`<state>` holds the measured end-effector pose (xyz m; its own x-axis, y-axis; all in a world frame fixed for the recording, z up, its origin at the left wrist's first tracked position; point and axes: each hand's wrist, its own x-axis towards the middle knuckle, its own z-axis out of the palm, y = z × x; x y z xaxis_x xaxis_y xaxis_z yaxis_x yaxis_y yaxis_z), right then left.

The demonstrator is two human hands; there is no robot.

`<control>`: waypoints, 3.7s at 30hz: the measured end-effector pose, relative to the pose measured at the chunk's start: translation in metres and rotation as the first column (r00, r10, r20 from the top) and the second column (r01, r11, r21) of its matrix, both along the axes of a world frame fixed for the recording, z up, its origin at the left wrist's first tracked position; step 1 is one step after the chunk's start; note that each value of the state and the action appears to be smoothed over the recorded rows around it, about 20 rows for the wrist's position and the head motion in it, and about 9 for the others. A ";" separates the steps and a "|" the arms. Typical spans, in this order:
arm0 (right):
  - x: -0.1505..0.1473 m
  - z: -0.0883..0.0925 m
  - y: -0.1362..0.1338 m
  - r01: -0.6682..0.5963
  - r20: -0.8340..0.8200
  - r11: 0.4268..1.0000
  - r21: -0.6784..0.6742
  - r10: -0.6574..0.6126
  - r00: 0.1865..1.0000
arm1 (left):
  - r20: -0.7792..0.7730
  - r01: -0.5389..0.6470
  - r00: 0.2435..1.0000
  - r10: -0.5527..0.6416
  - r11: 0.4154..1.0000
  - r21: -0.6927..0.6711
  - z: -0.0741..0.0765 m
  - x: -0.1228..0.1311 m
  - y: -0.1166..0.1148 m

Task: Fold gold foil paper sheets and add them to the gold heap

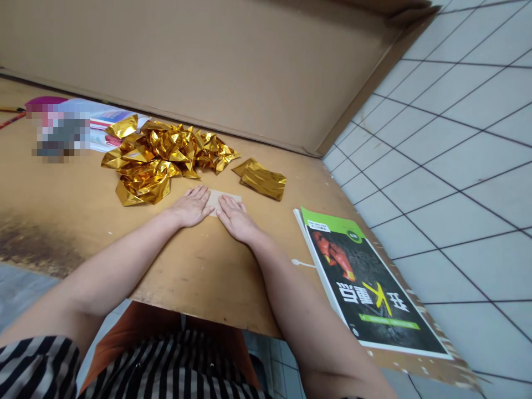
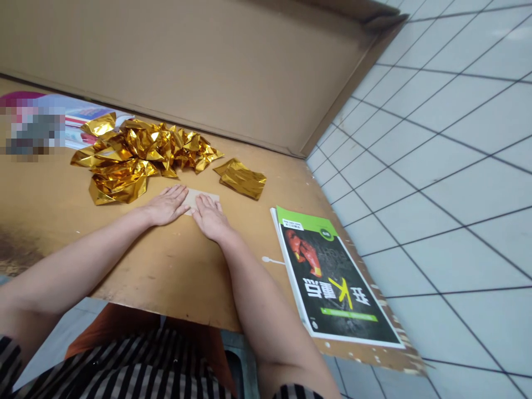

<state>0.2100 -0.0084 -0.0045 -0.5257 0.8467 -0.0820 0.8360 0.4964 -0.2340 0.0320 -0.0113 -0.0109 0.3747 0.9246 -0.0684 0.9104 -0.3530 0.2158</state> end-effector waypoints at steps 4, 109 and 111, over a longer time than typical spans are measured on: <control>-0.015 0.004 0.001 0.058 -0.034 0.998 0.032 -0.057 0.998 | 0.003 0.017 1.000 -0.017 0.999 0.028 -0.005 -0.001 0.002; 0.026 -0.011 0.030 0.186 -0.176 0.971 0.149 -0.159 0.971 | 0.314 0.008 0.946 -0.080 0.975 0.224 -0.014 -0.032 0.036; 0.025 -0.011 0.030 0.185 -0.184 0.969 0.162 -0.154 0.971 | 0.317 -0.004 0.945 -0.081 0.966 0.258 -0.014 -0.030 0.036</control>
